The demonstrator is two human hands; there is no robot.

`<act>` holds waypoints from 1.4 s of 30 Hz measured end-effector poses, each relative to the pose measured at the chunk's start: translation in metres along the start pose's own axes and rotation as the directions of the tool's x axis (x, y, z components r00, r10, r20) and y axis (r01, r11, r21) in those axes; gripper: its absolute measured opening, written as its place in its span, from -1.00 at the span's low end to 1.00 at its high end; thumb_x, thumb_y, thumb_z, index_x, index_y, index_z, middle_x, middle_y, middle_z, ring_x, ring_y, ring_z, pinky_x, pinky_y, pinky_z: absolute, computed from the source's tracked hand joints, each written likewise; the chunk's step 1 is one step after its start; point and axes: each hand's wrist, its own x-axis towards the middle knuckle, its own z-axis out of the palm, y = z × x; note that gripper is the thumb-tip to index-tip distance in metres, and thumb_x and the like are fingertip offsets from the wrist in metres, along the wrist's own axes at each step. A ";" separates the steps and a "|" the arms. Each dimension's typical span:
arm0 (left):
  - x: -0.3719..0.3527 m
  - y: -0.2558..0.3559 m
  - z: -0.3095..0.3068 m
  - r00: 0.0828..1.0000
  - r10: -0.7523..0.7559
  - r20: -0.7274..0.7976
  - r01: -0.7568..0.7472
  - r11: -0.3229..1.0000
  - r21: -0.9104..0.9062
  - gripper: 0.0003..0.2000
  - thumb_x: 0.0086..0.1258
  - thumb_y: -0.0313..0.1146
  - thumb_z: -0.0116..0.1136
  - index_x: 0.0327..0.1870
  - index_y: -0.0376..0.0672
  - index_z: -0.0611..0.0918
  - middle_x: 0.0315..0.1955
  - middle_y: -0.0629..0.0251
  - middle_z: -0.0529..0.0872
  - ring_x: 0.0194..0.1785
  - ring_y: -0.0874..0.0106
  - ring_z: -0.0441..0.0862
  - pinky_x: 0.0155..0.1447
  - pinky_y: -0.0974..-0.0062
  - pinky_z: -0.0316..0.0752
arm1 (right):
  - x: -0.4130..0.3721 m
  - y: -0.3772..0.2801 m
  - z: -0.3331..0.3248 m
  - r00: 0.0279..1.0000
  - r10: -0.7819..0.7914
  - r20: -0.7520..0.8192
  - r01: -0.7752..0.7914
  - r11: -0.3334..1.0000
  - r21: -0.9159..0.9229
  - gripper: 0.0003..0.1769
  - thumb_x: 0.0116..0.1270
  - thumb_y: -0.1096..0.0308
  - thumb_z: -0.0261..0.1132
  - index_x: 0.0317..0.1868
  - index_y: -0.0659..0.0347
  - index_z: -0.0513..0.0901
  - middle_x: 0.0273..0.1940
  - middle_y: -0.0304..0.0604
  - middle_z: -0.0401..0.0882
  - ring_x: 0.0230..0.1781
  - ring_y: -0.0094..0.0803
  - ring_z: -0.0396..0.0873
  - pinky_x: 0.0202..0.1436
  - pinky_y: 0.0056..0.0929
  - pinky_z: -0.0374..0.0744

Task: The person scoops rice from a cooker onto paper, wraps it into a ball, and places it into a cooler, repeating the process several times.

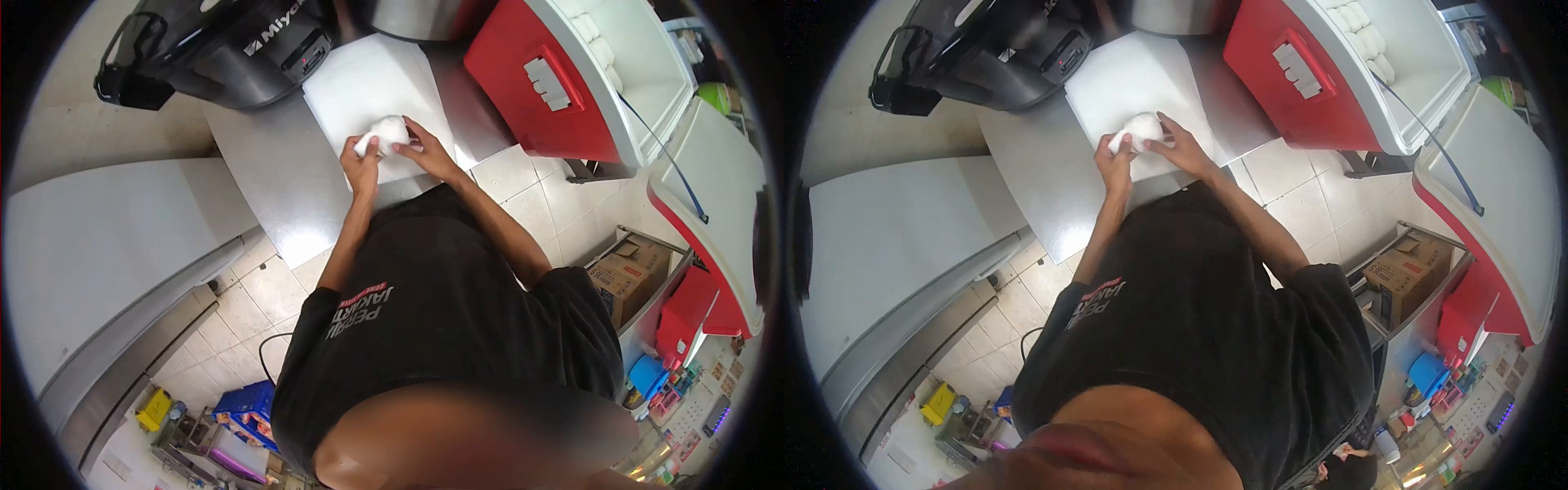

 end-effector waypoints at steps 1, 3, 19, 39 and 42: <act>0.002 -0.008 -0.003 0.998 0.047 0.051 -0.051 0.995 0.081 -0.84 0.28 -0.46 0.25 -0.21 -0.29 0.54 -0.42 0.34 0.58 -0.40 0.57 0.52 -0.41 0.59 0.49 | -0.002 -0.037 -0.001 0.999 0.041 0.023 -0.043 0.993 0.107 -0.09 0.13 -0.12 0.38 0.26 0.43 0.31 0.14 0.11 0.44 0.18 -0.13 0.42 0.26 -0.27 0.37; 0.005 -0.018 -0.005 0.994 0.034 0.101 -0.049 0.988 0.145 -0.87 0.28 -0.50 0.23 -0.23 -0.28 0.54 -0.42 0.35 0.57 -0.39 0.57 0.51 -0.40 0.60 0.49 | -0.002 -0.096 -0.009 0.991 0.113 0.078 -0.114 0.994 0.000 -0.01 0.01 -0.15 0.45 0.25 0.43 0.32 0.13 0.12 0.44 0.18 -0.13 0.42 0.25 -0.29 0.38; 0.007 -0.031 -0.014 0.953 -0.091 0.290 0.081 0.996 0.044 -0.91 0.22 -0.64 0.08 -0.46 -0.25 0.53 -0.53 0.49 0.48 -0.40 0.64 0.38 -0.27 0.68 0.28 | 0.007 -0.035 -0.004 0.977 0.050 0.209 -0.036 0.997 -0.068 -0.50 -0.20 0.29 0.50 -0.17 0.27 0.61 -0.29 -0.09 0.63 -0.22 -0.33 0.58 -0.12 -0.40 0.52; 0.004 -0.048 0.008 0.961 0.082 0.264 -0.180 0.911 0.372 -0.77 0.35 -0.38 0.15 -0.08 -0.29 0.48 -0.03 0.14 0.43 0.09 0.28 0.34 0.25 0.32 0.21 | 0.038 -0.397 -0.105 0.756 -0.647 0.103 0.611 0.640 -0.466 -0.22 -0.07 -0.08 0.49 0.04 0.32 0.49 -0.31 0.04 0.63 -0.24 -0.20 0.64 -0.16 -0.35 0.60; 0.003 -0.044 0.007 0.941 0.117 0.319 -0.274 0.816 0.509 -0.80 0.28 -0.44 0.18 -0.13 -0.27 0.50 -0.02 0.11 0.44 0.08 0.23 0.35 0.22 0.27 0.25 | 0.047 -0.473 -0.178 0.703 -0.667 0.246 0.636 0.436 -0.637 -0.45 0.00 0.04 0.41 -0.07 0.25 0.58 -0.22 0.05 0.60 -0.15 -0.14 0.56 -0.06 -0.25 0.49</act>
